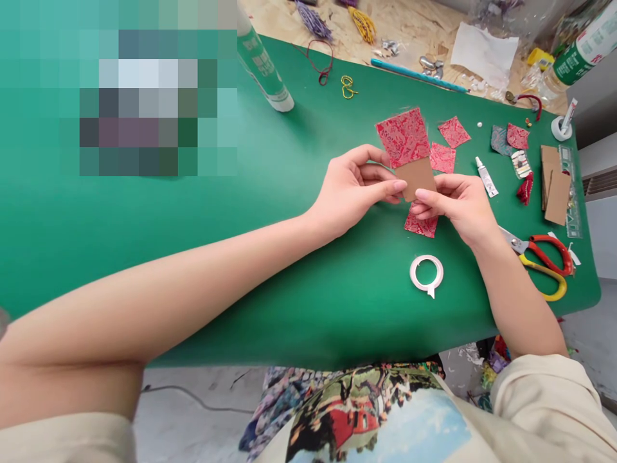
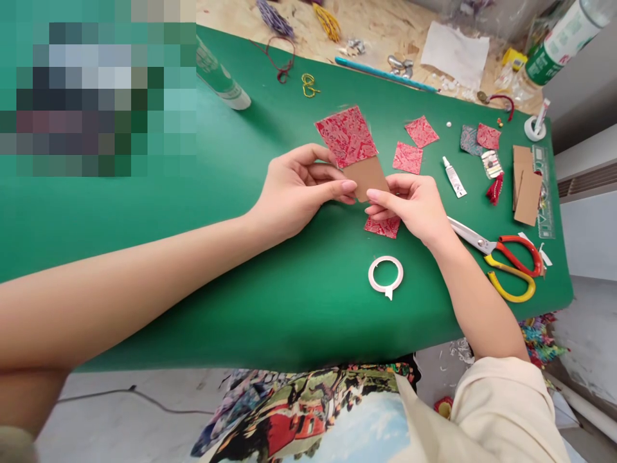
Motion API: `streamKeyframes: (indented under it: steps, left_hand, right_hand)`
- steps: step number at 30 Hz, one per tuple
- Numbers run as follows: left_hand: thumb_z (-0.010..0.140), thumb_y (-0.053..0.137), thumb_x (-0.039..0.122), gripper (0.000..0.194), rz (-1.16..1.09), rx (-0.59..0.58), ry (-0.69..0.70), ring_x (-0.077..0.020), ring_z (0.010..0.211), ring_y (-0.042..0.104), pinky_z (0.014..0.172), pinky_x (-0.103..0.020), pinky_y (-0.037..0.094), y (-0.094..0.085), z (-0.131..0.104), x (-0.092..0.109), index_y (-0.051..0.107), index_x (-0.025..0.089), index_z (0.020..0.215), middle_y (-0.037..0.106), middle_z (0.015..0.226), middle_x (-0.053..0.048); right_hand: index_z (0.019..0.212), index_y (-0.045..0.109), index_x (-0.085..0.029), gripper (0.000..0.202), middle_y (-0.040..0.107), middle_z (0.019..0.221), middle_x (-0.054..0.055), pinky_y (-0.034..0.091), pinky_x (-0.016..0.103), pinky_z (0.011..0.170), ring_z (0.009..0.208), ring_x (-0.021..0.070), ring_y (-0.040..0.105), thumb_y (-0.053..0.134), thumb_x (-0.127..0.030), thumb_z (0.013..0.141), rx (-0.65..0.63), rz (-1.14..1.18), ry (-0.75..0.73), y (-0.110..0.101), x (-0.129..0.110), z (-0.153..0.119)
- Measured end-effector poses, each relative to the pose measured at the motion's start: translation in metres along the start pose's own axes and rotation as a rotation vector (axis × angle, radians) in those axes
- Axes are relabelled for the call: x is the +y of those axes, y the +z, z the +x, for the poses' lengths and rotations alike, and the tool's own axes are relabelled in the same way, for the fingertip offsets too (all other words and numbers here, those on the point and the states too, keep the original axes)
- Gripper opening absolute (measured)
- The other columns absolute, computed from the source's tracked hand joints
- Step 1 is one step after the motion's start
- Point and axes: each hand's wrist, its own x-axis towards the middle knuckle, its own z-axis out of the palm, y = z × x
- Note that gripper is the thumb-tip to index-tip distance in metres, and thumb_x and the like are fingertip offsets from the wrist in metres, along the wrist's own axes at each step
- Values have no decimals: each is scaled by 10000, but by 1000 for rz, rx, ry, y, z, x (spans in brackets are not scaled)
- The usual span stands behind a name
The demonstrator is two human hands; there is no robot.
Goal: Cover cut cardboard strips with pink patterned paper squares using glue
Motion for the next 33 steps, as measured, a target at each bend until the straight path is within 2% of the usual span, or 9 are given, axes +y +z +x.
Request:
streamKeyframes:
  steps: [6,12,16,18,21,24,29,31,33]
  left_hand:
    - [615,988,423,516,-25,-2,-16,-237,757,799,672,-316,666,0,-1,3,564,193,802,760,743,-15]
    - [580,1007,412,544,-17,29,36,-198,694,768,578,-263,611,1,-1,2,552,204,792,729,714,11]
    - [791,854,527,418,40,56,49,-138,522,661,502,-242,544,1,-2,2,585,209,771,608,551,44]
    - [861,766,572,405,47,37,52,-131,527,643,496,-245,527,2,-4,3,636,196,780,638,586,15]
    - [744,877,517,395,77,-14,81,-152,639,680,517,-255,526,3,-5,4,695,174,816,734,758,-37]
    - [663,932,441,366,119,-18,99,-157,662,680,520,-254,522,2,-3,2,706,178,779,748,793,-30]
    - [744,885,411,275,132,21,106,-108,532,612,523,-248,539,0,0,-1,733,184,775,711,684,5]
    - [742,889,440,305,114,15,97,-135,589,667,542,-254,560,2,0,-1,755,172,800,734,715,-15]
    - [730,895,482,361,71,-20,92,-184,731,741,586,-264,593,5,-1,0,779,166,860,782,833,-51]
  right_hand:
    - [785,741,-190,456,761,747,-8,665,274,626,658,160,757,968,-513,557,99,51,-81,-9,-6,-1]
    - [809,742,-191,444,777,800,7,677,292,659,719,184,783,965,-500,581,102,27,-76,-11,-6,-2]
    - [820,762,-184,482,793,838,33,677,292,655,750,204,794,973,-520,547,98,38,-35,-7,-3,-1]
    - [810,767,-186,477,795,830,30,677,285,648,741,200,792,981,-510,533,96,59,-27,-5,-2,0]
    - [817,775,-186,478,794,816,28,681,296,655,732,198,788,985,-502,526,74,64,-17,-2,0,0]
    - [849,782,-184,502,794,806,28,684,324,664,727,204,783,980,-513,525,52,33,-12,1,4,1]
    - [868,781,-220,412,793,855,16,678,381,763,777,209,777,921,-530,636,144,-51,-180,6,7,-1]
    - [865,786,-233,318,788,863,21,671,396,771,758,208,763,873,-503,721,225,-146,-284,9,8,-4]
    - [885,795,-252,225,782,878,33,662,402,771,747,207,743,812,-461,804,322,-298,-398,14,9,-7]
